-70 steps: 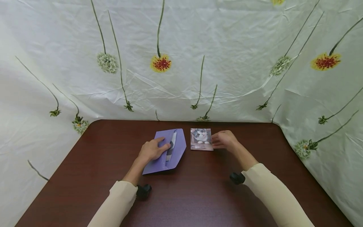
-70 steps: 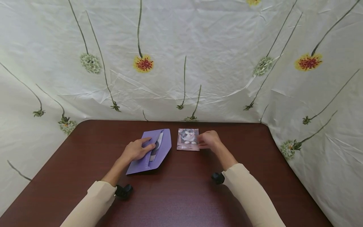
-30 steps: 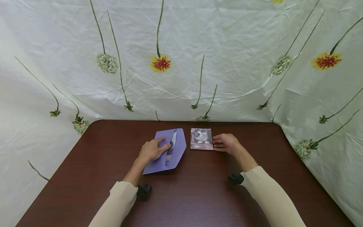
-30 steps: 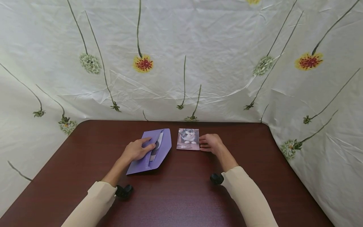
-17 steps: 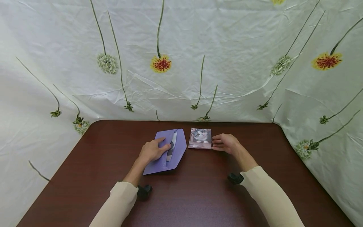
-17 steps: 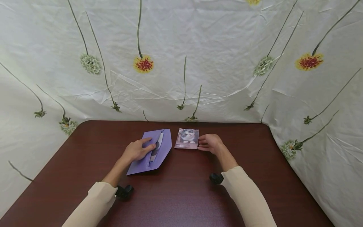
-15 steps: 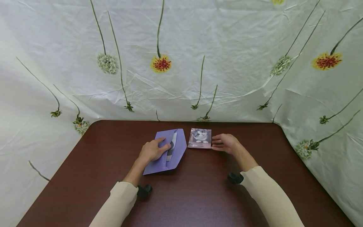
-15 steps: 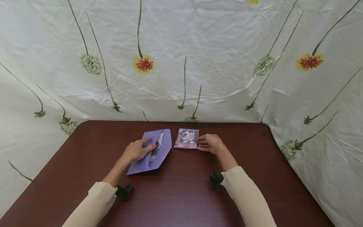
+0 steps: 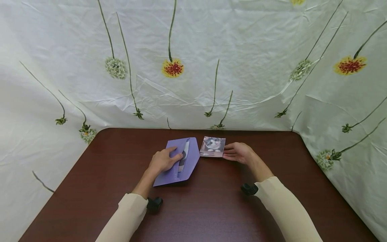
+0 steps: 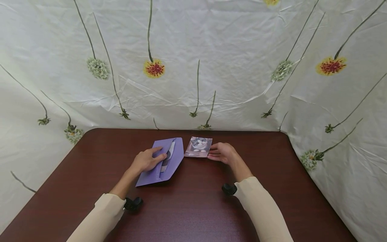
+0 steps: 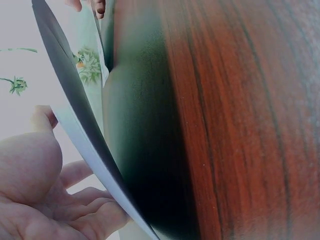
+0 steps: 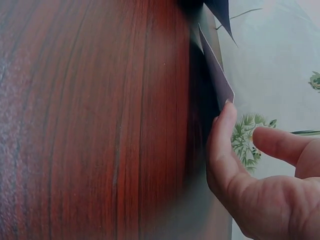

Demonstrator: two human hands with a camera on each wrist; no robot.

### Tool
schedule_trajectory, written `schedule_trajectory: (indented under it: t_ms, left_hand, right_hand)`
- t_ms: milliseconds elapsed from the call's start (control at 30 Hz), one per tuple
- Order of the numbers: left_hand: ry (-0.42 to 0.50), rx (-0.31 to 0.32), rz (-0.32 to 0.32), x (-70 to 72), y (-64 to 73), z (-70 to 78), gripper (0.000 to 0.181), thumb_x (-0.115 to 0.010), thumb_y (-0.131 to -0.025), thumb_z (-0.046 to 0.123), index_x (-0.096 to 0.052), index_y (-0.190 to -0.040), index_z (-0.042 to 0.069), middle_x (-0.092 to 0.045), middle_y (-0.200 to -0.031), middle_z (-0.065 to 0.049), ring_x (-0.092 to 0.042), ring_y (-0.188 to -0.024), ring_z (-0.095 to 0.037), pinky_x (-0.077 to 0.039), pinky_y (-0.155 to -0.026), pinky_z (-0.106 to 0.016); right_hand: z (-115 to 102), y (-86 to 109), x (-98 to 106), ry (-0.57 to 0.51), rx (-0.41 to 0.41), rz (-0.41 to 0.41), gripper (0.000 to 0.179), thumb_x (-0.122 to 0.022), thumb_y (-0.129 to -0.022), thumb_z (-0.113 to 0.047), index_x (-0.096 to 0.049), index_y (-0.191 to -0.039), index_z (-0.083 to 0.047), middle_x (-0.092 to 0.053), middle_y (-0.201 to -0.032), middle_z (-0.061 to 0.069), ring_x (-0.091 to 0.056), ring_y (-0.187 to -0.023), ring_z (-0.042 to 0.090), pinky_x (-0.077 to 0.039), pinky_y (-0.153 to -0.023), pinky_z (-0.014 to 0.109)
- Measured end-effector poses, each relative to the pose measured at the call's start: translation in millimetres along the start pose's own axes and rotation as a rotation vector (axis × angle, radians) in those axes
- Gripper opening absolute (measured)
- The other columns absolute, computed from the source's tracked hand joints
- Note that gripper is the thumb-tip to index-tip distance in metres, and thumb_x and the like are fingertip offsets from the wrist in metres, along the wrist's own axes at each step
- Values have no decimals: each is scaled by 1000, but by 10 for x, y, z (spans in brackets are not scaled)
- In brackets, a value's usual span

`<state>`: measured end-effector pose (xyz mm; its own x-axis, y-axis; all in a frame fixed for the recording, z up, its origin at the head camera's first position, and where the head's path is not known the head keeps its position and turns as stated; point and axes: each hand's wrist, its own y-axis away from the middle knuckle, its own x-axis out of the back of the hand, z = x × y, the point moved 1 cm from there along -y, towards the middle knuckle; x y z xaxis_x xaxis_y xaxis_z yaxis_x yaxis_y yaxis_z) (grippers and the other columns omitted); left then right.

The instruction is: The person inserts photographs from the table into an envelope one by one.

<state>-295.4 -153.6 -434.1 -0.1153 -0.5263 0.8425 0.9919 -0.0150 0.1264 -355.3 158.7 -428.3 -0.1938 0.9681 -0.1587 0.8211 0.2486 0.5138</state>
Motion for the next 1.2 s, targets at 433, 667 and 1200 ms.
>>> schedule_trajectory:
  t_ms: [433, 667, 1200]
  left_hand:
    - [8, -10, 9, -3, 6, 0, 63, -56, -99, 48, -50, -151, 13, -52, -149, -24, -47, -138, -49, -41, -108, -61]
    - [8, -10, 14, -7, 7, -11, 63, -56, -99, 48, -51, -151, 13, -53, -148, -24, -47, -137, -49, -41, -108, -61]
    - [12, -11, 17, -7, 15, -2, 63, -56, -100, 48, -51, -151, 13, -53, -148, -24, -47, -137, -49, -41, -108, -61]
  right_hand:
    - [37, -109, -19, 105, -14, 4, 49, -45, -105, -14, -40, -147, 10, -49, -135, 26, -59, -110, 31, -48, -108, 44]
    - [31, -128, -79, 110, 4, 46, 45, -50, -103, -12, -45, -143, 9, -53, -130, 24, -62, -105, 28, -53, -102, 41]
    - [50, -179, -159, 67, 74, 164, 44, -54, -100, -7, -50, -140, 12, -51, -144, 32, -64, -116, 38, -59, -91, 41]
